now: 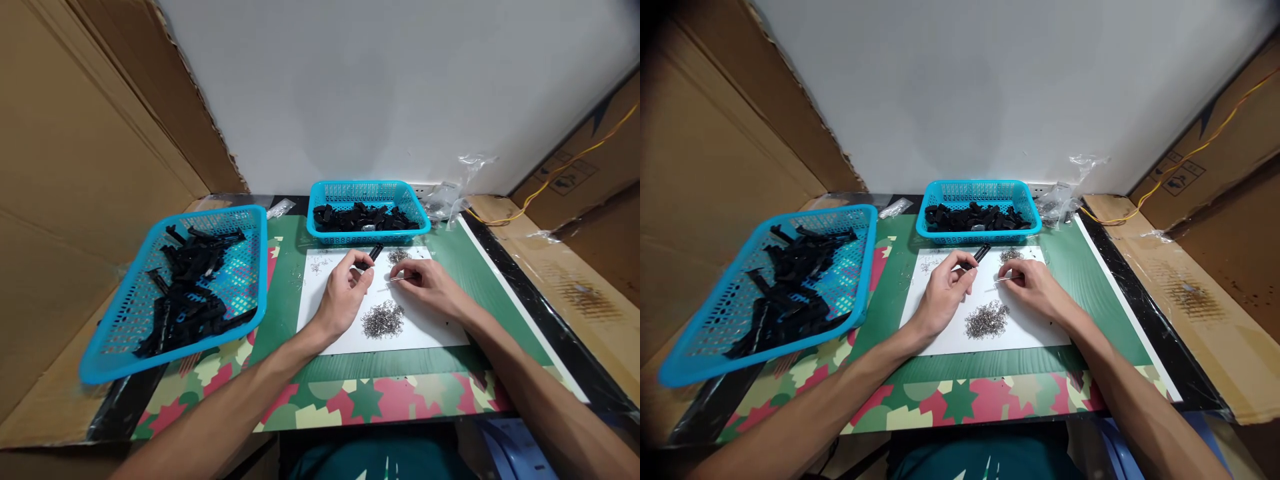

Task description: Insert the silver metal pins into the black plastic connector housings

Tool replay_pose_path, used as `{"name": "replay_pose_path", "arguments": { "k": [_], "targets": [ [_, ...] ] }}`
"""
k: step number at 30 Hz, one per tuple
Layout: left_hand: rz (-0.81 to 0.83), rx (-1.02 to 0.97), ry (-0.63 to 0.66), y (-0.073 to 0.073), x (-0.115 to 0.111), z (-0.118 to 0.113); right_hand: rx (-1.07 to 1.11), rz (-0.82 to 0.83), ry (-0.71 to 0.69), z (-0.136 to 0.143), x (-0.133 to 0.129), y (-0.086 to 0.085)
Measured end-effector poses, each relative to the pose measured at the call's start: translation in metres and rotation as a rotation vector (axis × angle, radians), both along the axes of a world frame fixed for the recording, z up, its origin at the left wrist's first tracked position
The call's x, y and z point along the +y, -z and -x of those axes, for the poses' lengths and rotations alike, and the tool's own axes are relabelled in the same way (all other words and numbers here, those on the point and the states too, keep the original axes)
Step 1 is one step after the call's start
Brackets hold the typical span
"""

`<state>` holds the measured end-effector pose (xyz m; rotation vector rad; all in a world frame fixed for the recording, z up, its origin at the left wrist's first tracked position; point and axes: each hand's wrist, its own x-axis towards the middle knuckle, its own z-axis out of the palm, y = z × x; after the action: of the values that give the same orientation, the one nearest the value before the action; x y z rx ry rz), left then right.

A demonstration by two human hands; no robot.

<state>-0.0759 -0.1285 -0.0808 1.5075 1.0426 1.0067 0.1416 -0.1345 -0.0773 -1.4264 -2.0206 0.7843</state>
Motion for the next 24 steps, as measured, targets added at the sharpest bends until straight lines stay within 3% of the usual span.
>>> {"name": "replay_pose_path", "arguments": {
  "k": [8,17,24],
  "targets": [
    [0.003,-0.045,-0.034,0.0031,0.0002,0.0005,0.032,0.103,-0.078,-0.0047,-0.0023,-0.0055],
    [0.012,-0.031,-0.015,0.0061,0.0001,0.0003,0.015,0.211,-0.162,-0.0003,-0.0035,0.0002],
    [0.007,-0.005,0.002,0.0047,-0.0010,-0.0004,0.023,0.257,-0.240,0.0005,-0.0047,-0.0085]
  ]
}}
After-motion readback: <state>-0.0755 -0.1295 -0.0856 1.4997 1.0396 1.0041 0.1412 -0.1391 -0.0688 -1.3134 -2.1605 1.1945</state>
